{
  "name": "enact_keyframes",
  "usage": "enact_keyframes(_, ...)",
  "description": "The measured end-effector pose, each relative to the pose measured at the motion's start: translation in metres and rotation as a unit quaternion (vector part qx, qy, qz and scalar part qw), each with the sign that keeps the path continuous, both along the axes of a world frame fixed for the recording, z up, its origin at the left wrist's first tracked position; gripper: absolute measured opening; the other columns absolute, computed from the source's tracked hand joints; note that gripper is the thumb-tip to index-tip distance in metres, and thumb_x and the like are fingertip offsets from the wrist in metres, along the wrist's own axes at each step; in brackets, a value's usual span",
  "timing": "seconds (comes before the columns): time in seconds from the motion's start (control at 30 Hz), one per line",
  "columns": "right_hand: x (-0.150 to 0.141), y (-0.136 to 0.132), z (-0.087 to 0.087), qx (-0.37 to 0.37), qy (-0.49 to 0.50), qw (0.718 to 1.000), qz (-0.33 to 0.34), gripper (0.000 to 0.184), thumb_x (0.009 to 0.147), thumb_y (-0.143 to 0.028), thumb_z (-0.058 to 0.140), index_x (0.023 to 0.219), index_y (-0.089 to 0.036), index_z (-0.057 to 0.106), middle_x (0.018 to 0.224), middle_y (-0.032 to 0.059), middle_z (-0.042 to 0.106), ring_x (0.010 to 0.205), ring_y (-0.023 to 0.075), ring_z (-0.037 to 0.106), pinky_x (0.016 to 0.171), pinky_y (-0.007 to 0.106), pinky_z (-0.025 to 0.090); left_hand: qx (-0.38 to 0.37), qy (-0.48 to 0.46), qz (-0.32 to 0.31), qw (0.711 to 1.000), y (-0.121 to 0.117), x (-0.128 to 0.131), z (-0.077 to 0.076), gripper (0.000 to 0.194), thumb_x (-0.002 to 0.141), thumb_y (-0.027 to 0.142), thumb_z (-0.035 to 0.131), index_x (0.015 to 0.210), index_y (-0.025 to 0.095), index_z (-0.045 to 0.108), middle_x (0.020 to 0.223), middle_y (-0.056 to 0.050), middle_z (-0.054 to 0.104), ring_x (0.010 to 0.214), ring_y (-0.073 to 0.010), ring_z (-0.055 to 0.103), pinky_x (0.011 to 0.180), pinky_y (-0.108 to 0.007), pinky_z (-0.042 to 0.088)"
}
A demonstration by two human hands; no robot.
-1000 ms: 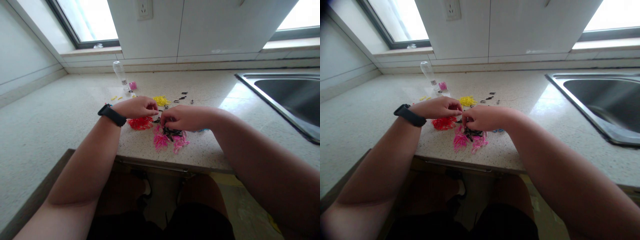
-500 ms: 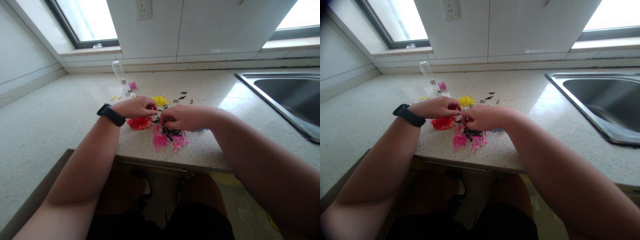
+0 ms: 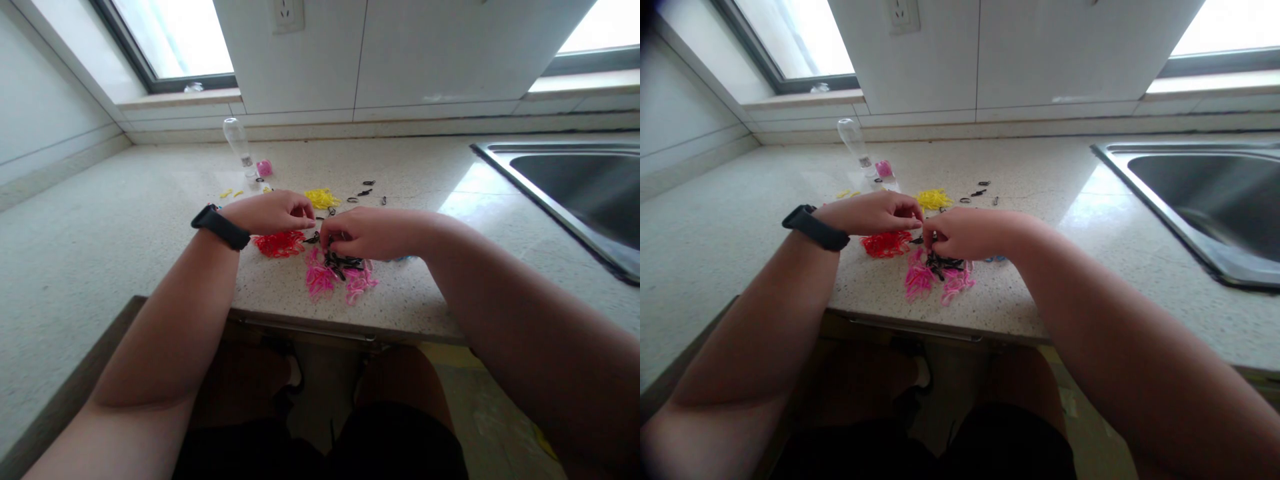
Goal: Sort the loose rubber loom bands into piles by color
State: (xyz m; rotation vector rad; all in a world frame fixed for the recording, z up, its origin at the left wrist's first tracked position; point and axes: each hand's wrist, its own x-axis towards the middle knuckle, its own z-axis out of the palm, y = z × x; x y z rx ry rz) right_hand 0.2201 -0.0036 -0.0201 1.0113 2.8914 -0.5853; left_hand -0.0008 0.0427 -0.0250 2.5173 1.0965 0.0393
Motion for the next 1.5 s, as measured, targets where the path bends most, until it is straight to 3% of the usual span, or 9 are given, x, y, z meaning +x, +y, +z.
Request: enact_keyframes(1.5,0.0019,-0.004,0.0013,0.039,-0.029,0.999,-0.006,0.024,0.086,-0.025,0.049,0.104,-0.025,0.066,0.092,0.0063,0.07,0.079,0.0214,0.058,0.069,0.035,0.038,0.009,0.032,0.013,0.999,0.0003,-0.0011,0.0008,0.04,0.086,0.048,0.055,0.109,0.017,0.067,0.084,-0.004,0.069,0.07,-0.0154,0.056,0.063,-0.028,0.034)
